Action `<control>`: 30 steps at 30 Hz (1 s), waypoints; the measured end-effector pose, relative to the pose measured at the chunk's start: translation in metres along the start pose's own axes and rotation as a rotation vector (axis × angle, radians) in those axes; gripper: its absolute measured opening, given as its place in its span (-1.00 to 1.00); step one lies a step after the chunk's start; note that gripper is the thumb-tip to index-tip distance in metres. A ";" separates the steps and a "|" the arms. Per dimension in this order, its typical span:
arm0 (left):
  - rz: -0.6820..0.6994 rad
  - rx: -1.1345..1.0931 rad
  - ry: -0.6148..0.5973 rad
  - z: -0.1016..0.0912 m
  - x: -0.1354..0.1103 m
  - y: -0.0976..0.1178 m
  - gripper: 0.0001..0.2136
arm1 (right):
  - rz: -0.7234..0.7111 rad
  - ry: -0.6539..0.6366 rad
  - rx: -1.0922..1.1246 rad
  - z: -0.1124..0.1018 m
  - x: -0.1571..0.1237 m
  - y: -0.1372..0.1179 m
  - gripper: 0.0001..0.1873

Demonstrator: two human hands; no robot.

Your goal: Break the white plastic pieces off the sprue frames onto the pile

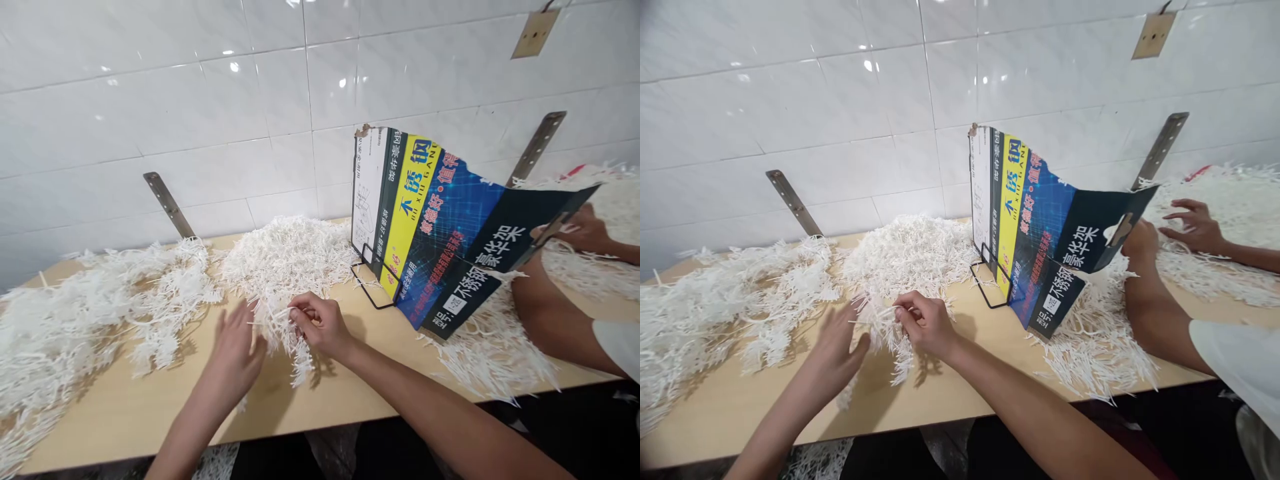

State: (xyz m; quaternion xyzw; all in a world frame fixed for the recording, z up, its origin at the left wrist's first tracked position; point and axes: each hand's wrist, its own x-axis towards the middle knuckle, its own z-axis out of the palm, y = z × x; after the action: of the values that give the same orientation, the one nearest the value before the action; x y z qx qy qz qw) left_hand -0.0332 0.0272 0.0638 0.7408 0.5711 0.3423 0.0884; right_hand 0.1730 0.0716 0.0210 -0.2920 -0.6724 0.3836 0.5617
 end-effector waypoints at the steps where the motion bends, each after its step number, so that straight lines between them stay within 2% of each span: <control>1: -0.016 -0.107 -0.058 0.004 -0.001 0.008 -0.61 | -0.004 -0.015 -0.015 0.000 -0.001 -0.001 -0.80; 3: -0.111 -0.337 -0.122 0.007 -0.001 0.021 -0.68 | -0.005 -0.048 -0.063 0.000 -0.001 0.000 -0.80; 6: -0.251 -0.549 -0.057 0.010 0.002 0.027 -0.69 | -0.010 -0.060 -0.168 -0.003 0.000 0.003 -0.81; 8: -0.305 -0.669 -0.094 0.016 0.000 0.024 -0.67 | 0.017 0.056 -0.181 -0.005 0.002 0.006 -0.79; 11: -0.335 -0.786 -0.280 0.033 -0.009 0.019 -0.65 | 0.146 0.328 -0.080 -0.008 0.007 0.008 -0.71; 12: -0.322 -0.765 -0.299 0.038 -0.013 0.019 -0.65 | 0.198 0.369 -0.030 -0.008 0.008 0.008 -0.67; 14: -0.280 -0.699 -0.223 0.047 -0.019 0.022 -0.65 | 0.290 0.334 0.079 -0.008 0.009 0.007 -0.56; 16: -0.252 -0.722 -0.103 0.053 -0.021 0.027 -0.62 | 0.356 0.207 0.164 -0.006 0.008 0.006 -0.48; 19: -0.264 -0.804 -0.111 0.057 -0.019 0.039 -0.56 | 0.361 0.116 0.131 -0.002 0.003 0.006 -0.46; 21: -0.308 -0.794 -0.133 0.062 -0.019 0.048 -0.54 | 0.337 0.157 0.073 -0.002 0.002 0.006 -0.49; 24: -0.442 -0.810 -0.093 0.073 -0.024 0.058 -0.71 | 0.303 0.246 0.092 -0.007 0.007 0.005 -0.41; 26: -0.495 -0.866 -0.153 0.079 -0.031 0.060 -0.82 | 0.283 0.302 0.165 -0.011 0.012 0.002 -0.36; 28: -0.473 -0.909 -0.229 0.082 -0.039 0.060 -0.87 | 0.280 0.340 0.241 -0.014 0.017 0.000 -0.32; 30: -0.433 -0.910 -0.208 0.082 -0.047 0.058 -0.94 | 0.291 0.338 0.286 -0.016 0.019 -0.002 -0.29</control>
State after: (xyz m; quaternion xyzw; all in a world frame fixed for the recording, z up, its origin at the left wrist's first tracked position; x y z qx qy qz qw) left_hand 0.0569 -0.0137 0.0135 0.5222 0.4930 0.4545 0.5270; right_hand 0.1850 0.0887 0.0341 -0.3630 -0.4590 0.4974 0.6404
